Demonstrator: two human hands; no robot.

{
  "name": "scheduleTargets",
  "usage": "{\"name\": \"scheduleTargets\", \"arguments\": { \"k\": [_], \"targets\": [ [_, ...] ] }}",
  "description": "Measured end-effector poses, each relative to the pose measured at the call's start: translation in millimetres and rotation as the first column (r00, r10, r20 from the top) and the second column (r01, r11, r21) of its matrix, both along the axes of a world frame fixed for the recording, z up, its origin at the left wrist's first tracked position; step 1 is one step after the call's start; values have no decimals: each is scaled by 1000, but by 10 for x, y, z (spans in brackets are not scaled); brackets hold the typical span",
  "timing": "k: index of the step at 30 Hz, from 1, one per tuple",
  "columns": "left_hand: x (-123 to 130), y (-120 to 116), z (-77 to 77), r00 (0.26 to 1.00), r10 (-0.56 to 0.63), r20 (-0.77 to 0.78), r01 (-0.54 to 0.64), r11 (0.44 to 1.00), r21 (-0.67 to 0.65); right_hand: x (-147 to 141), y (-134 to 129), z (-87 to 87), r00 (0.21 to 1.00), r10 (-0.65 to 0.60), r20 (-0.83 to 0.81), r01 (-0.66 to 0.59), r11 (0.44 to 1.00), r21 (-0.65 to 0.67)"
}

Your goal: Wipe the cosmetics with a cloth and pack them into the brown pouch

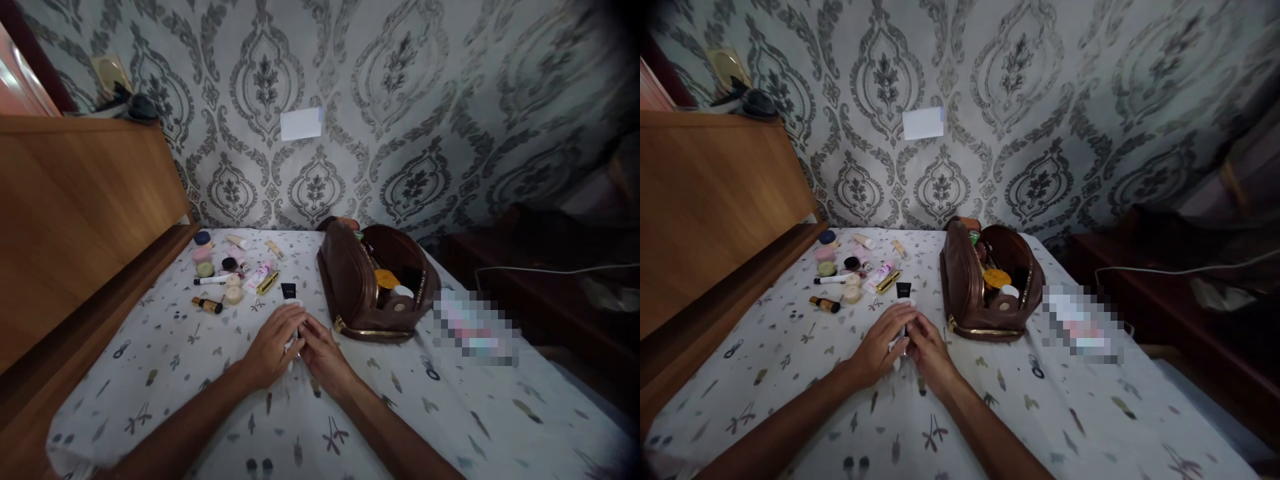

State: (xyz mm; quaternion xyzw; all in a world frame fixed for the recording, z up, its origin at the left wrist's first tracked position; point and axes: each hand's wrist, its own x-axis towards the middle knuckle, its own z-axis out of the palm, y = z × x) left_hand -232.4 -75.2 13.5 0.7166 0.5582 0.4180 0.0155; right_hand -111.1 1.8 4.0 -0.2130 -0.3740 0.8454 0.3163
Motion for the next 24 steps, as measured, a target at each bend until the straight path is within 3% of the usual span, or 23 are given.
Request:
{"name": "scheduleTargets", "arguments": {
  "k": [4, 8, 10, 12, 16, 21, 24],
  "targets": [
    [-151, 100, 23, 976, 172, 134, -175, 985, 8, 54, -32, -15, 992, 122, 42, -123, 992, 14],
    [-195, 146, 102, 824, 335, 458, -323, 940, -107, 53, -119, 2, 967, 257, 4, -256, 963, 87],
    [-159, 144, 118, 750, 359, 555, -303, 933, -194, 30, -135, 16, 966, 257, 3, -255, 957, 136],
    [-103, 131, 109, 728, 346, 592, -233, 937, -261, 11, -120, 23, 979, 203, 24, -204, 961, 185],
    [0, 94, 72, 747, 250, 616, -81, 954, -289, 29, -54, 38, 994, 53, 92, -78, 951, 299],
    [62, 37, 101, 790, 153, 594, 17, 963, -269, 87, -24, 67, 973, -145, 182, 30, 854, 520],
    [84, 8, 117, 793, 152, 591, 42, 953, -301, 77, -15, 34, 959, -194, 205, 49, 829, 557]
  ]
}}
